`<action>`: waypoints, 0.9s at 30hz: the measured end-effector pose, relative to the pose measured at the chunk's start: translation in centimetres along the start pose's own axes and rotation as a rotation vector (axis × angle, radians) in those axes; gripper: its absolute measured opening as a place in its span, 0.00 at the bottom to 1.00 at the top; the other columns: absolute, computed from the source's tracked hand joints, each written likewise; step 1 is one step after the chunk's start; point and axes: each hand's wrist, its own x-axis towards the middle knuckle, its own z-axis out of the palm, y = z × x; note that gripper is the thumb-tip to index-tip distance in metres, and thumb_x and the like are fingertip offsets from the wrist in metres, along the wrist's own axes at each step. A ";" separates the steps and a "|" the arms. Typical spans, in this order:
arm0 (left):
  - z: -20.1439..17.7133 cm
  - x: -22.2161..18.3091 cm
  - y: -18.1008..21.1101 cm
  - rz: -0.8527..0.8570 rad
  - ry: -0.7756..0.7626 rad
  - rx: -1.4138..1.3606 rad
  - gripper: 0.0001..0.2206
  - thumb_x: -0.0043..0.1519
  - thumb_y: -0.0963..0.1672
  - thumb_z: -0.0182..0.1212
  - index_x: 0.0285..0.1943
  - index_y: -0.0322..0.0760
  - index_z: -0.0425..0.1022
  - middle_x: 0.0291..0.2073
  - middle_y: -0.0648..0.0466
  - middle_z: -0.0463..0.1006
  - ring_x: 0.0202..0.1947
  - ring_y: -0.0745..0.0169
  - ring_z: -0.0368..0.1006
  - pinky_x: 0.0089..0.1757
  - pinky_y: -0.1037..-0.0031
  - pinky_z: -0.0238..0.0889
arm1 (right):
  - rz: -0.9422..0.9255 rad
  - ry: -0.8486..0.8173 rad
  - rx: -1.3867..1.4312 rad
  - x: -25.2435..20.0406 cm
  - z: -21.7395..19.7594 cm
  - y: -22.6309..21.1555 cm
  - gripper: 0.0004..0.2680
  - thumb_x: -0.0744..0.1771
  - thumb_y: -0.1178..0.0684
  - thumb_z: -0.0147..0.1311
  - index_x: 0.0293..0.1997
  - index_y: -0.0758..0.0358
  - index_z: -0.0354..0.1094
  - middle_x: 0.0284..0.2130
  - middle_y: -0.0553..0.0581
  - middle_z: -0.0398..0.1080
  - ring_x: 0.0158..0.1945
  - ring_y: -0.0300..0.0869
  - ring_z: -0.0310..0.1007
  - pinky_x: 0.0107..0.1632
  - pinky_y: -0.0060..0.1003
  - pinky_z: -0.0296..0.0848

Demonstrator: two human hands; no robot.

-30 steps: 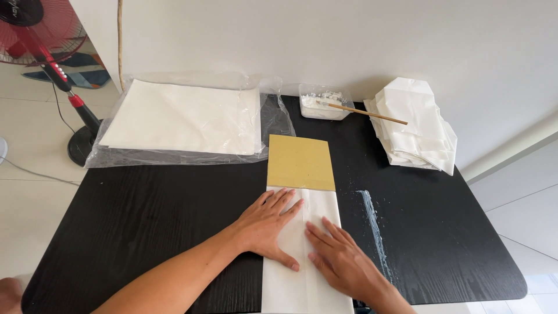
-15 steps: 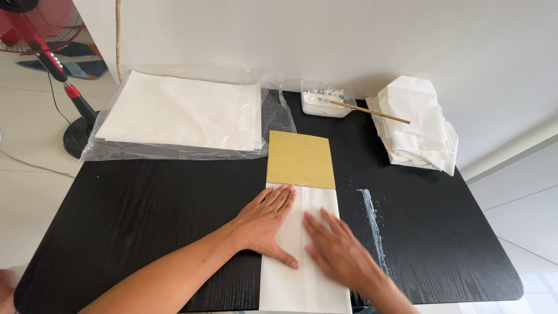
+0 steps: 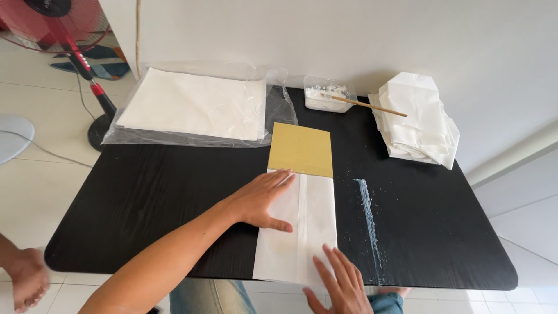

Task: The person applies adhesive to a sheet of paper using a brush and wraps it around a cardboard box, folding the edges and corners to secure them.

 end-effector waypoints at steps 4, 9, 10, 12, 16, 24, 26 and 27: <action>-1.5 -2.3 1.6 -0.056 -0.015 0.117 0.55 0.52 0.71 0.41 0.80 0.33 0.44 0.78 0.40 0.44 0.77 0.47 0.40 0.69 0.55 0.30 | 0.199 -0.197 0.090 1.0 0.6 0.5 0.30 0.63 0.39 0.63 0.73 0.46 0.55 0.75 0.52 0.51 0.75 0.53 0.50 0.67 0.58 0.57; -0.2 -7.2 4.6 -0.119 -0.046 -0.054 0.41 0.62 0.63 0.49 0.77 0.34 0.53 0.76 0.48 0.54 0.76 0.53 0.46 0.68 0.58 0.38 | 0.245 -0.204 0.243 0.9 0.1 0.1 0.27 0.62 0.47 0.61 0.71 0.48 0.57 0.75 0.49 0.52 0.76 0.50 0.49 0.66 0.55 0.56; 0.4 -7.8 4.5 -0.126 -0.046 -0.053 0.41 0.62 0.63 0.49 0.77 0.34 0.53 0.76 0.48 0.54 0.76 0.53 0.46 0.68 0.58 0.38 | 0.242 -0.206 0.249 1.0 0.3 0.0 0.27 0.62 0.47 0.61 0.71 0.48 0.57 0.75 0.49 0.52 0.76 0.50 0.49 0.66 0.55 0.56; 2.1 -8.9 4.5 -0.116 0.038 -0.099 0.31 0.68 0.54 0.50 0.77 0.35 0.55 0.76 0.48 0.56 0.76 0.54 0.48 0.67 0.58 0.41 | 0.192 -0.106 0.205 0.6 0.3 -0.3 0.28 0.61 0.53 0.58 0.71 0.51 0.57 0.73 0.52 0.55 0.75 0.53 0.52 0.65 0.57 0.59; 4.3 -9.8 4.6 -0.072 0.128 -0.130 0.29 0.70 0.53 0.46 0.77 0.33 0.54 0.75 0.45 0.56 0.76 0.51 0.48 0.66 0.58 0.43 | 0.217 -0.053 0.247 1.6 -0.4 -1.1 0.27 0.61 0.54 0.56 0.70 0.53 0.59 0.72 0.53 0.58 0.75 0.54 0.53 0.67 0.57 0.58; 5.2 -8.9 4.3 -0.075 0.140 -0.118 0.24 0.68 0.37 0.36 0.76 0.35 0.56 0.74 0.48 0.59 0.74 0.54 0.52 0.67 0.62 0.45 | 0.292 0.022 0.101 2.8 1.5 -0.6 0.30 0.55 0.63 0.52 0.68 0.56 0.63 0.64 0.50 0.68 0.70 0.48 0.60 0.66 0.49 0.60; 4.9 -8.8 4.3 -0.069 0.143 -0.100 0.24 0.68 0.38 0.40 0.76 0.36 0.57 0.73 0.49 0.61 0.74 0.55 0.53 0.66 0.62 0.47 | 0.304 0.014 0.063 3.1 1.8 -0.3 0.29 0.55 0.63 0.54 0.66 0.55 0.65 0.62 0.49 0.70 0.70 0.48 0.61 0.66 0.49 0.60; 4.8 -8.9 4.3 -0.066 0.139 -0.091 0.24 0.68 0.39 0.45 0.76 0.37 0.58 0.73 0.51 0.63 0.73 0.56 0.55 0.65 0.62 0.49 | 0.320 -0.005 0.027 3.2 2.0 -0.3 0.29 0.55 0.63 0.55 0.64 0.54 0.67 0.60 0.48 0.72 0.69 0.47 0.62 0.66 0.50 0.60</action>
